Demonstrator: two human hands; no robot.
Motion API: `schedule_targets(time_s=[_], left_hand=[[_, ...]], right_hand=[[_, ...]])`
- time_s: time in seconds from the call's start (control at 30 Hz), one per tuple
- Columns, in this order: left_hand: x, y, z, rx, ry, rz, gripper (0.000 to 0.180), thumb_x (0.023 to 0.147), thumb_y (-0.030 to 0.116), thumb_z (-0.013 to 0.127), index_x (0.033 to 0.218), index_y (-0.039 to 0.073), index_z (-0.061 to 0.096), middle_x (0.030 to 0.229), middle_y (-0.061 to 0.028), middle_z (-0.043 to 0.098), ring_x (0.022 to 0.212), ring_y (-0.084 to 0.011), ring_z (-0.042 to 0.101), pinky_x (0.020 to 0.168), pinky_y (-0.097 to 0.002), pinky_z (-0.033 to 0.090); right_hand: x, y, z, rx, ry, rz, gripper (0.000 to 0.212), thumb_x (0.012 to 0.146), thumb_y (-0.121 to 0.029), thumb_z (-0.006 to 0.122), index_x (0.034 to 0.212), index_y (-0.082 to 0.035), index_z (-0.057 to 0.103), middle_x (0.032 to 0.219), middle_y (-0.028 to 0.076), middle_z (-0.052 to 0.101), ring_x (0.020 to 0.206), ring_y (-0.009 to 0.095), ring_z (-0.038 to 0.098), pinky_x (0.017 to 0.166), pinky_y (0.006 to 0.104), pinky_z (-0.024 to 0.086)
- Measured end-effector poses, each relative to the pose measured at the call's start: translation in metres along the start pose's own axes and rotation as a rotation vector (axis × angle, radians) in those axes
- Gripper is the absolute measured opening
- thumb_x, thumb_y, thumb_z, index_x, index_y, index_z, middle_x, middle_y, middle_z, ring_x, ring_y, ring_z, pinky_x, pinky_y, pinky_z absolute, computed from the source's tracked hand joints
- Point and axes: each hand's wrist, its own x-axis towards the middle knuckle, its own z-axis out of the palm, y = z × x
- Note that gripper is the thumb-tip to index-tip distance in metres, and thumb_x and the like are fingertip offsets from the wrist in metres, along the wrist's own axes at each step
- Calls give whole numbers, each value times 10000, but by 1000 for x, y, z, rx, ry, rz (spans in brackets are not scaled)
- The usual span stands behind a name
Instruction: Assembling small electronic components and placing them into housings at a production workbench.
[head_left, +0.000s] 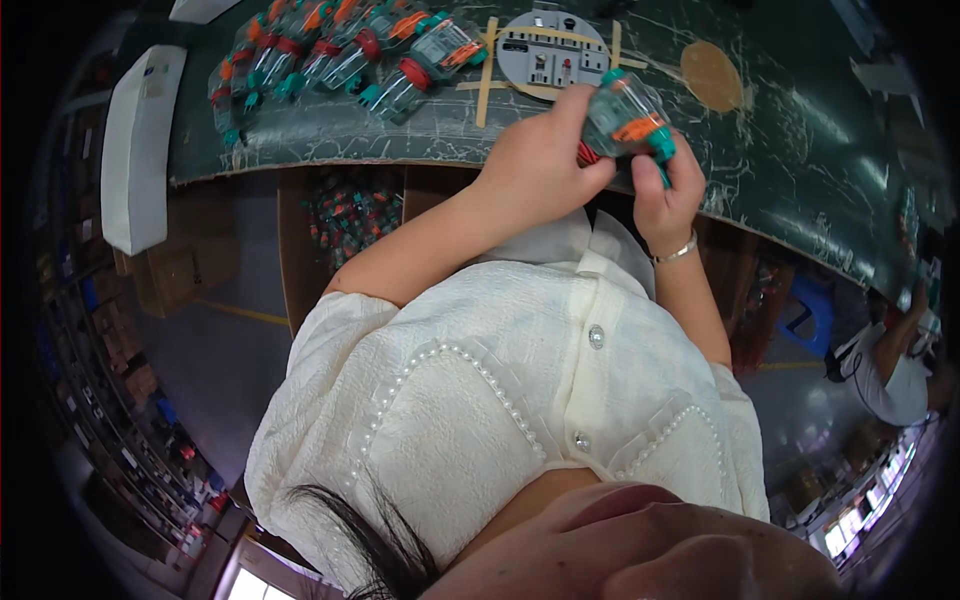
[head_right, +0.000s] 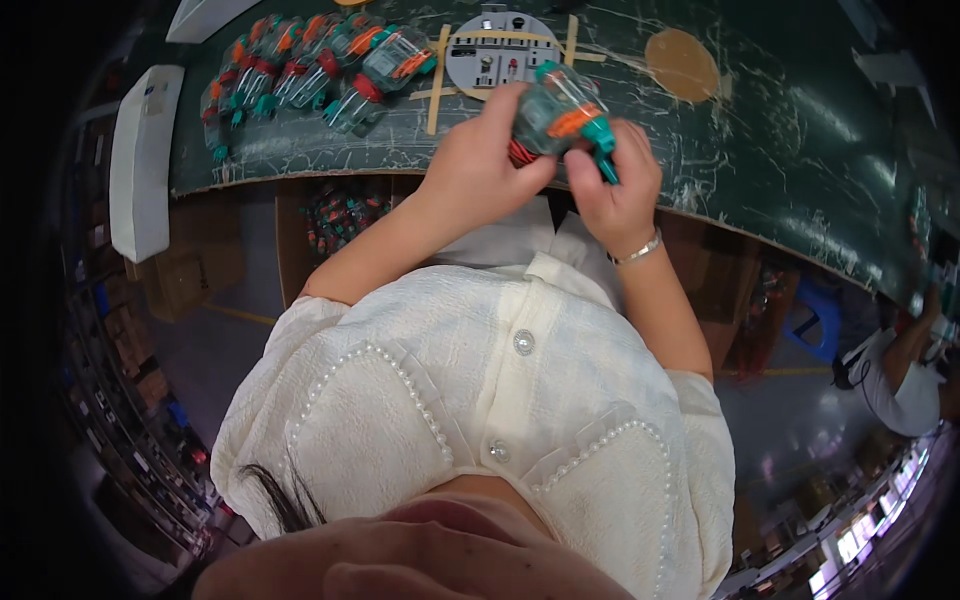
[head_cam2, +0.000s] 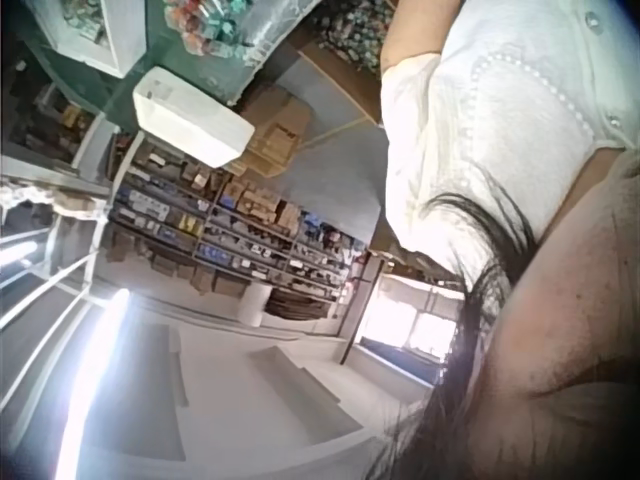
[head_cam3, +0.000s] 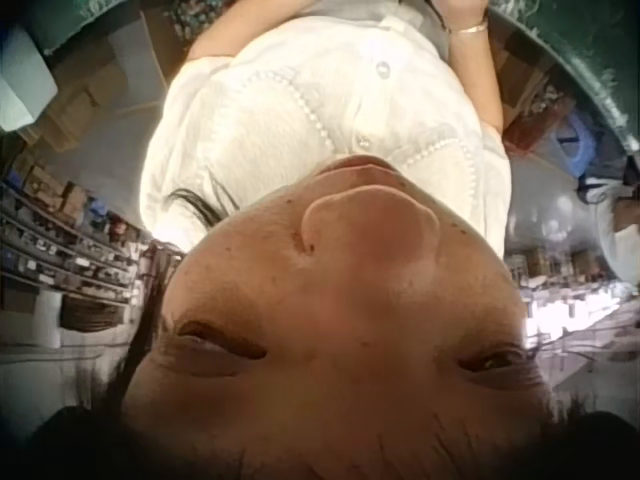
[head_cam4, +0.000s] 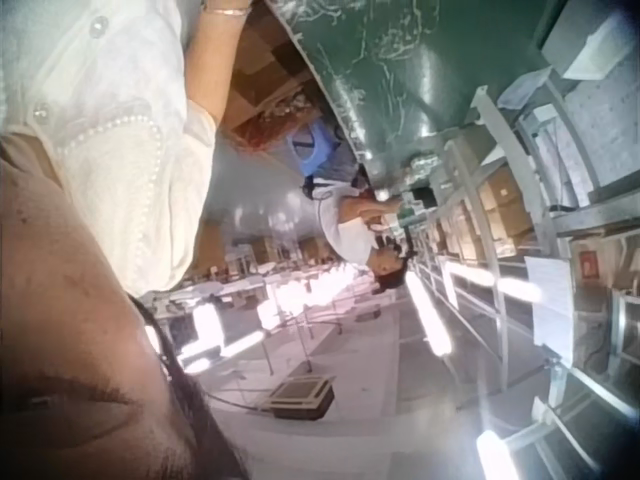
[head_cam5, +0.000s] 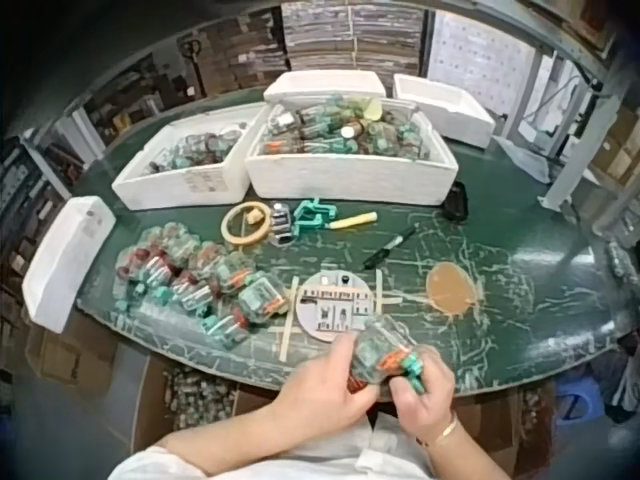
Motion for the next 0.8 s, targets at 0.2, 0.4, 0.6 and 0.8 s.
schedule_targets(time_s=[0.2, 0.4, 0.6, 0.8], left_hand=[[7, 6, 6, 217, -131, -25, 521, 757, 222, 699, 1184, 30, 472, 770, -146, 691, 646, -359, 675, 539, -425, 517], [9, 9, -2, 141, -217, -50, 501, 766, 223, 683, 1177, 28, 473, 779, -151, 692, 673, -377, 678, 571, -434, 524], [15, -13, 1, -213, -63, -274, 524, 777, 213, 701, 1208, 25, 470, 811, -169, 693, 694, -363, 684, 602, -401, 533], [-2, -17, -11, -528, 145, -49, 585, 796, 154, 765, 1259, 3, 441, 1012, -153, 667, 819, -235, 677, 732, -333, 549]], right_hand=[[1, -15, -17, 3, 42, 424, 152, 923, -119, 553, 898, 0, 643, 792, 78, 629, 698, 171, 514, 675, 270, 439], [-12, -2, -12, -175, 92, 294, 149, 929, -91, 569, 825, 1, 622, 683, 51, 590, 618, 150, 476, 608, 253, 418], [-1, -11, -10, -290, 92, -160, 282, 890, -98, 665, 675, -45, 490, 636, 43, 509, 558, 178, 396, 541, 299, 371], [25, 17, -37, -366, 176, 172, 236, 935, -168, 649, 755, -34, 580, 674, 22, 561, 598, 132, 442, 591, 247, 395]])
